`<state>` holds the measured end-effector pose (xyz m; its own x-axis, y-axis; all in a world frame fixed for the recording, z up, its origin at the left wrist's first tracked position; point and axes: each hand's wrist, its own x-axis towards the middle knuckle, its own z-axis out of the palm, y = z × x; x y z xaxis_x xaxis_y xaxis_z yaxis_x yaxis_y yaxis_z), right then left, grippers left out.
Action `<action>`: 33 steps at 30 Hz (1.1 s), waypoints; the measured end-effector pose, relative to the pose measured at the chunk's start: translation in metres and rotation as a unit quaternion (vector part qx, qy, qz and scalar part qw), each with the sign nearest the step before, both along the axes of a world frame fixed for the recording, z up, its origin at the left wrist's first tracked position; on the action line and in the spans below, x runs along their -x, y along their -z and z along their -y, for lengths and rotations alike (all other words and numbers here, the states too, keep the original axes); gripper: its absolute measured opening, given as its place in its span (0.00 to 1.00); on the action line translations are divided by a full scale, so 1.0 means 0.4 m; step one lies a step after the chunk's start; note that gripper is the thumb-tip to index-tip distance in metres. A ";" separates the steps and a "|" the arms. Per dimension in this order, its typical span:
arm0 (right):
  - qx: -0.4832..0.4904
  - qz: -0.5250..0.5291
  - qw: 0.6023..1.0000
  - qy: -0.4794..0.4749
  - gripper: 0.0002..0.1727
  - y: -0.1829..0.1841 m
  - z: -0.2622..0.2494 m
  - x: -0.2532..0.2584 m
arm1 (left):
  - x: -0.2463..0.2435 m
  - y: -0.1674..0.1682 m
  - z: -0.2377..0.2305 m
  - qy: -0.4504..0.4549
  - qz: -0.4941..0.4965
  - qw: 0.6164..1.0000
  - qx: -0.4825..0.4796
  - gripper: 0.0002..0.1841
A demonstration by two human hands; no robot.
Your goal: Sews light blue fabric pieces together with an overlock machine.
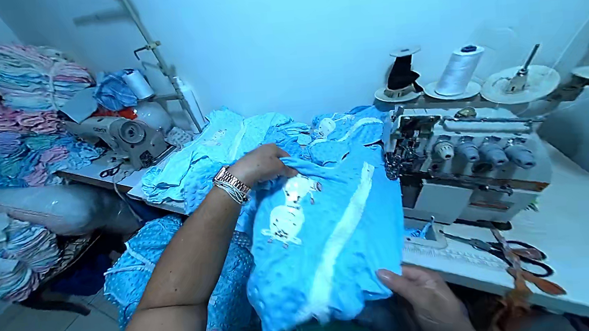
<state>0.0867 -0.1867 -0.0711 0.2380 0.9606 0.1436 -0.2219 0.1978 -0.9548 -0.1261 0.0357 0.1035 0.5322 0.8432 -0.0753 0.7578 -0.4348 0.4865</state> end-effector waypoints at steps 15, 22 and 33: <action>0.114 0.259 0.932 -0.225 0.28 0.099 -0.005 0.056 | -0.026 0.386 0.338 0.091 -0.002 0.989 0.114 0.17; 0.213 0.138 0.964 -0.083 0.13 0.121 0.011 0.038 | -0.043 0.479 0.354 0.017 -0.043 0.997 0.064 0.12; 0.330 0.441 0.833 -0.045 0.27 0.109 -0.130 0.056 | 0.007 0.499 0.412 -0.039 0.106 0.992 0.050 0.10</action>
<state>0.0643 -0.1348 -0.1147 0.2420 0.9080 -0.3421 0.6383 -0.4145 -0.6486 -0.1290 -0.1290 -0.0960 0.4786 0.8764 -0.0542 0.6635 -0.3206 0.6760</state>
